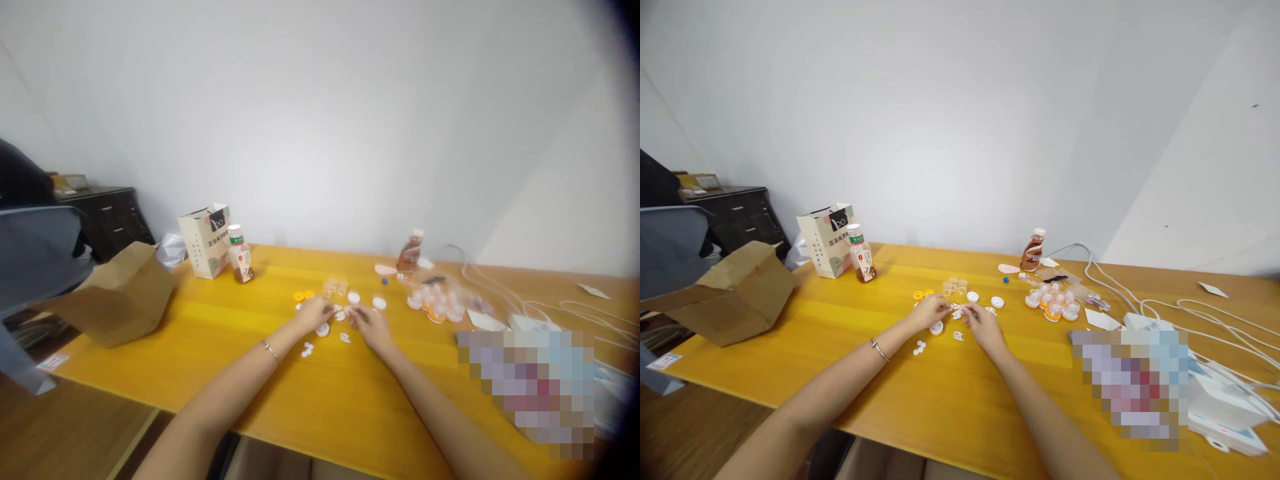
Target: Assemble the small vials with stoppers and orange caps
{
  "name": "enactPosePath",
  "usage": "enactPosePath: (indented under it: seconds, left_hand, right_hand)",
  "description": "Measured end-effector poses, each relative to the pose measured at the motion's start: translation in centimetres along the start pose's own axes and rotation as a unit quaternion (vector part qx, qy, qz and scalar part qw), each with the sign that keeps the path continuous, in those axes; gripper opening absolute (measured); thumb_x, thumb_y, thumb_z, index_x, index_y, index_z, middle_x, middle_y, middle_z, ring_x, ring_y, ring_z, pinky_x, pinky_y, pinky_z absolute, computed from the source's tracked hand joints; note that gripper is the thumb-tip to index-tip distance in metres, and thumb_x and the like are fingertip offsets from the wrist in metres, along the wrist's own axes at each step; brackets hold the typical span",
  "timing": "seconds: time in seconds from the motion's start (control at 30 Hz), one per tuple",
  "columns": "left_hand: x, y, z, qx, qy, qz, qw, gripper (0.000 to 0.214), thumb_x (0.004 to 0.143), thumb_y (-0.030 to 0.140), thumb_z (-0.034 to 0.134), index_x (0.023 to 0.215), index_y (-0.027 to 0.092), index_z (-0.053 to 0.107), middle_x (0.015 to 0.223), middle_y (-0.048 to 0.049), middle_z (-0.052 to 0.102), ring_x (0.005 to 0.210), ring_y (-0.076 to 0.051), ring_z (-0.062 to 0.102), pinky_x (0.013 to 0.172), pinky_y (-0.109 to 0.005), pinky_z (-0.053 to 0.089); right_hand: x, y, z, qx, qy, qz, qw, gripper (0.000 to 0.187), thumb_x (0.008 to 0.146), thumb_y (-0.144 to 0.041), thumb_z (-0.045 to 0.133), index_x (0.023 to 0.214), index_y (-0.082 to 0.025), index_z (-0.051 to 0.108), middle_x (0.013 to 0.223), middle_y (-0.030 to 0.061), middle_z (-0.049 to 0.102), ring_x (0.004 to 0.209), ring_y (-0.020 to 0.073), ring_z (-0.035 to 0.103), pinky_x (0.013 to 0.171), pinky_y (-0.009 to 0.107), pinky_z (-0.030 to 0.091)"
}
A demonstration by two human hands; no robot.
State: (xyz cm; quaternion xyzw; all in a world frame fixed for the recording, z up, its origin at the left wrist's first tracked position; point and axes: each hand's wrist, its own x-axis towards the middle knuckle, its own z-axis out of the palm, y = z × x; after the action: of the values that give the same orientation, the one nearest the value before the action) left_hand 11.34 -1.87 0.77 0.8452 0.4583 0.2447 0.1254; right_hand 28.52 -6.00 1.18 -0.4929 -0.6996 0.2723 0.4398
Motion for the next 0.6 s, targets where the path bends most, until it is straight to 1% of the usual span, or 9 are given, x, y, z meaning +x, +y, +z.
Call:
enactPosePath:
  seconds: [0.07,0.13,0.23,0.3,0.37,0.47,0.53,0.6]
  left_hand:
    - [-0.5,0.0,-0.5,-0.013,0.025,-0.002,1.0,0.016,0.075,0.022,0.048,0.079,0.015,0.062,0.086,-0.0058,0.062,0.083,-0.016,0.054,0.077,-0.026,0.04]
    - [-1.1,-0.1,-1.0,-0.049,0.057,-0.008,0.997,0.014,0.074,0.022,0.049,0.078,0.015,0.06,0.083,-0.0043,0.062,0.08,-0.015,0.054,0.075,-0.025,0.041]
    - [-2.1,-0.5,-1.5,-0.146,0.096,-0.032,0.984,0.011,0.07,0.023,0.053,0.074,0.014,0.058,0.074,-0.0018,0.061,0.069,-0.012,0.054,0.066,-0.023,0.042]
    - [-2.6,-0.7,-1.6,-0.235,0.112,-0.053,0.964,0.013,0.069,0.025,0.055,0.07,0.013,0.057,0.069,-0.0015,0.06,0.064,-0.011,0.054,0.063,-0.022,0.042]
    - [-3.0,-0.8,-1.8,-0.335,0.112,-0.069,0.933,0.016,0.069,0.028,0.057,0.07,0.012,0.056,0.068,-0.0024,0.06,0.063,-0.01,0.055,0.063,-0.022,0.043]
    - [-3.4,-0.5,-2.1,-0.452,0.085,-0.078,0.885,0.022,0.068,0.032,0.061,0.075,0.011,0.057,0.071,-0.0046,0.063,0.066,-0.012,0.059,0.067,-0.024,0.044]
    - [-3.6,-0.1,-2.3,-0.491,0.069,-0.081,0.865,0.026,0.066,0.033,0.063,0.078,0.01,0.058,0.073,-0.0056,0.064,0.068,-0.013,0.06,0.07,-0.025,0.045]
    - [-3.7,0.4,-2.2,-0.502,0.057,-0.079,0.859,0.028,0.066,0.034,0.064,0.081,0.01,0.059,0.074,-0.0062,0.064,0.068,-0.014,0.06,0.069,-0.026,0.045]
  right_hand:
    - [-0.2,-0.5,0.5,0.085,-0.009,0.033,0.996,0.025,0.072,-0.042,0.049,0.075,-0.019,0.058,0.066,0.002,0.064,0.059,0.0152,0.059,0.063,0.029,0.047]
    - [-0.5,-1.0,1.0,0.16,-0.011,0.058,0.985,0.024,0.068,-0.042,0.054,0.076,-0.019,0.057,0.068,0.0021,0.065,0.061,0.0154,0.061,0.065,0.03,0.048]
    - [-0.9,-1.7,1.6,0.247,-0.014,0.098,0.964,0.028,0.063,-0.039,0.061,0.082,-0.019,0.056,0.073,0.0029,0.067,0.064,0.0158,0.063,0.067,0.031,0.049]
    - [-1.1,-2.0,1.9,0.284,-0.011,0.126,0.951,0.029,0.062,-0.037,0.064,0.083,-0.019,0.056,0.075,0.0038,0.068,0.066,0.0162,0.064,0.068,0.031,0.049]
    - [-1.3,-2.2,2.2,0.306,-0.008,0.148,0.941,0.026,0.061,-0.035,0.065,0.079,-0.019,0.055,0.075,0.0043,0.069,0.067,0.0166,0.064,0.069,0.03,0.049]
    - [-1.5,-2.4,2.5,0.325,-0.016,0.174,0.929,0.023,0.061,-0.033,0.066,0.074,-0.019,0.054,0.075,0.0045,0.069,0.068,0.0171,0.065,0.07,0.03,0.05]
    - [-1.6,-2.4,2.8,0.335,-0.021,0.185,0.924,0.022,0.061,-0.032,0.066,0.074,-0.019,0.055,0.074,0.0039,0.069,0.069,0.0177,0.066,0.071,0.031,0.05]
    - [-1.7,-2.5,2.9,0.341,-0.022,0.193,0.92,0.022,0.061,-0.032,0.066,0.076,-0.019,0.055,0.072,0.0028,0.069,0.071,0.0184,0.066,0.073,0.032,0.05]
